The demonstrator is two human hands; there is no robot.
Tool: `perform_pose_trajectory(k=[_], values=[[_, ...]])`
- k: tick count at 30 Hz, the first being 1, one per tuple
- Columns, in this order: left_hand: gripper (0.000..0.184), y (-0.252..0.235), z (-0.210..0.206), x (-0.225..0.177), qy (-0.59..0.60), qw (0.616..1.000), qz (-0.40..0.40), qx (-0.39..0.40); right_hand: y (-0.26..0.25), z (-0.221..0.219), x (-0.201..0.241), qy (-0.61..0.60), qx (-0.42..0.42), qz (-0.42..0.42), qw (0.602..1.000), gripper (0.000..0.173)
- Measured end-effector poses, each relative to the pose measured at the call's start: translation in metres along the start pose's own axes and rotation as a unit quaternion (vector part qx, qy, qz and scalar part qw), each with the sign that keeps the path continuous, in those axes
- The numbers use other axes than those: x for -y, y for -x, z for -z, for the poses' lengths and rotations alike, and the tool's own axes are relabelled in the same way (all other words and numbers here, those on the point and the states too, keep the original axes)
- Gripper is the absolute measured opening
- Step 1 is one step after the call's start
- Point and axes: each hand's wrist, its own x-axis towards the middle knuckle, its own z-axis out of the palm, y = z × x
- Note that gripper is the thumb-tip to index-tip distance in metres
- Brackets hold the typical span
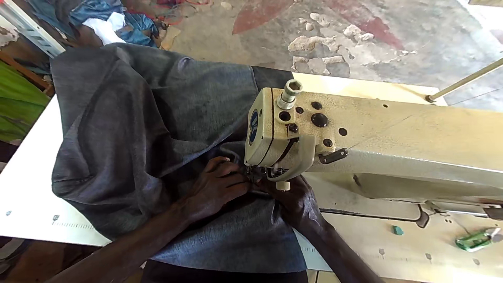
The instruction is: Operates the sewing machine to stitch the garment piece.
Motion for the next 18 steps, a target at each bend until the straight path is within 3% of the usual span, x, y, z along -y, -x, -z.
perform_pose_trajectory(k=[18], values=[[0.024, -0.0010, -0.0004, 0.0021, 0.018, 0.999, 0.032, 0.014, -0.0008, -0.0021, 0.0002, 0.006, 0.002, -0.018, 1.000, 0.027]])
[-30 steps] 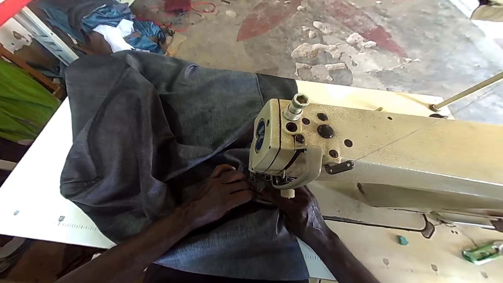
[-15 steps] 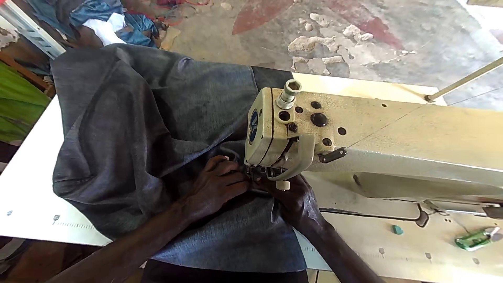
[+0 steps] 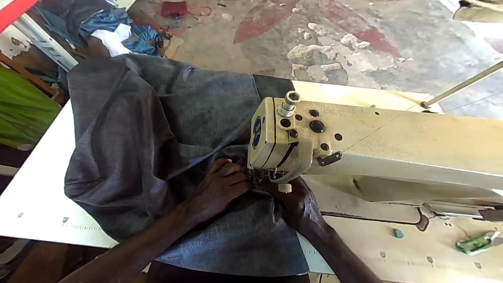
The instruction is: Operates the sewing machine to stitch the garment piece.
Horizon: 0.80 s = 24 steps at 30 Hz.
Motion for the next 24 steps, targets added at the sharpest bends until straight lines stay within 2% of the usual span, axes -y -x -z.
perform_pose_trajectory(k=[5, 10, 17, 24], values=[[0.024, -0.001, -0.003, 0.004, 0.076, 0.997, 0.001, -0.005, 0.000, -0.001, -0.003, -0.023, -0.006, 0.012, 1.000, 0.026], [0.026, -0.010, 0.000, 0.011, 0.138, 0.990, 0.010, -0.032, -0.004, -0.003, -0.001, -0.052, -0.039, -0.014, 0.998, 0.021], [0.019, -0.006, 0.004, 0.002, 0.016, 1.000, -0.020, -0.001, -0.002, -0.001, -0.001, -0.016, -0.004, 0.002, 1.000, 0.021], [0.023, 0.002, 0.002, 0.001, -0.006, 1.000, -0.026, 0.002, 0.001, -0.002, 0.000, 0.008, -0.006, 0.010, 1.000, 0.024]])
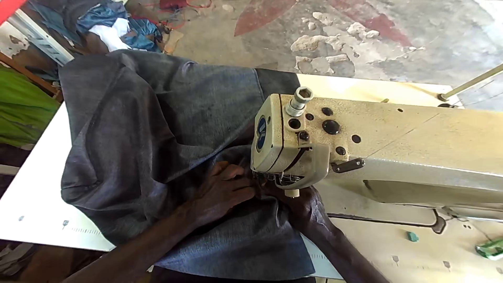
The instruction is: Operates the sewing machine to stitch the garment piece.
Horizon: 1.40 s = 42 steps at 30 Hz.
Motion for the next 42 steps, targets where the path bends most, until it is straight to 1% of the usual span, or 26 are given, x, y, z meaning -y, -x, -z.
perform_pose_trajectory(k=[6, 12, 17, 22, 25, 27, 30, 42], values=[[0.023, 0.003, 0.000, -0.002, -0.012, 1.000, 0.015, 0.018, 0.001, -0.001, 0.000, 0.006, -0.005, -0.001, 1.000, 0.025], [0.022, -0.001, -0.001, 0.002, -0.014, 1.000, 0.024, 0.013, 0.001, -0.003, -0.001, 0.007, -0.007, -0.013, 1.000, 0.024], [0.022, -0.003, -0.002, 0.007, -0.019, 1.000, 0.019, -0.005, 0.000, -0.003, -0.002, 0.012, -0.006, -0.014, 1.000, 0.024], [0.022, -0.003, -0.003, 0.010, -0.012, 1.000, 0.014, -0.006, 0.000, -0.003, -0.002, 0.004, -0.006, -0.015, 1.000, 0.024], [0.020, -0.003, -0.002, 0.011, -0.003, 1.000, 0.012, 0.014, 0.000, -0.004, -0.001, -0.008, -0.004, -0.019, 1.000, 0.027], [0.021, -0.002, 0.000, 0.009, -0.003, 0.999, 0.002, 0.032, 0.000, -0.003, -0.001, -0.009, -0.001, -0.019, 1.000, 0.026], [0.024, -0.002, -0.001, 0.010, 0.003, 0.999, -0.013, 0.036, 0.000, -0.002, -0.001, -0.007, 0.005, -0.016, 1.000, 0.026], [0.022, -0.005, 0.001, 0.020, -0.005, 1.000, -0.020, 0.011, -0.003, -0.003, 0.000, -0.007, -0.001, -0.016, 1.000, 0.025]])
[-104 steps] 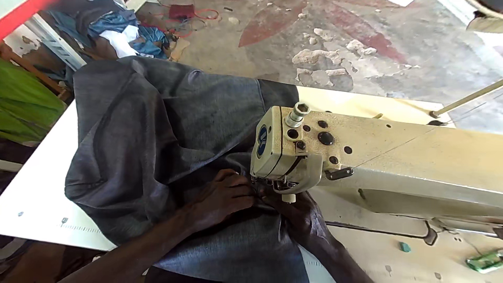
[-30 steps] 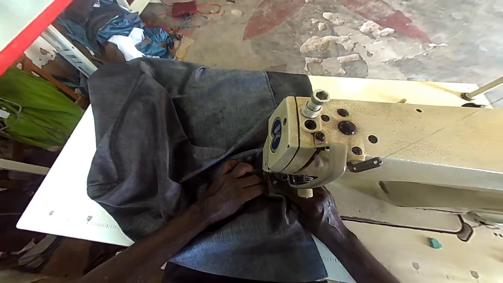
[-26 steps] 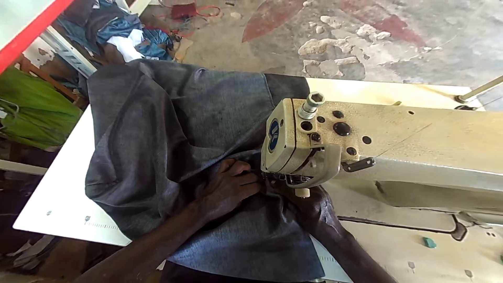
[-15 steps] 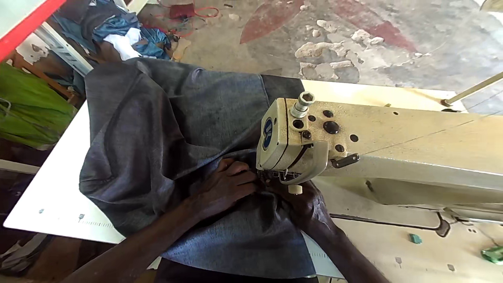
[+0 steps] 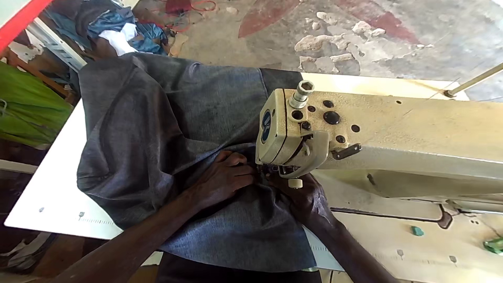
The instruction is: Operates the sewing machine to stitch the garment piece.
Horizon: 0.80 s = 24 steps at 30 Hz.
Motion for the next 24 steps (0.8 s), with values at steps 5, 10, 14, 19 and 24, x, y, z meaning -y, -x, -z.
perform_pose_trajectory(k=[5, 10, 14, 19, 24], values=[[0.022, -0.001, 0.000, 0.004, 0.011, 1.000, -0.005, -0.006, 0.001, -0.001, 0.000, 0.009, -0.003, -0.005, 1.000, 0.026], [0.024, -0.001, -0.001, 0.006, 0.035, 0.999, -0.001, -0.021, 0.000, -0.001, 0.001, 0.013, 0.000, -0.006, 1.000, 0.026], [0.023, -0.002, 0.000, 0.008, 0.052, 0.998, -0.003, -0.021, 0.001, -0.001, 0.001, 0.015, 0.000, -0.010, 1.000, 0.028], [0.023, -0.004, 0.002, 0.016, 0.059, 0.998, -0.012, -0.014, -0.001, -0.001, 0.002, 0.017, 0.007, -0.015, 1.000, 0.029], [0.024, -0.009, 0.005, 0.025, 0.072, 0.997, -0.041, -0.002, 0.002, -0.003, 0.005, 0.015, -0.004, -0.026, 1.000, 0.028]])
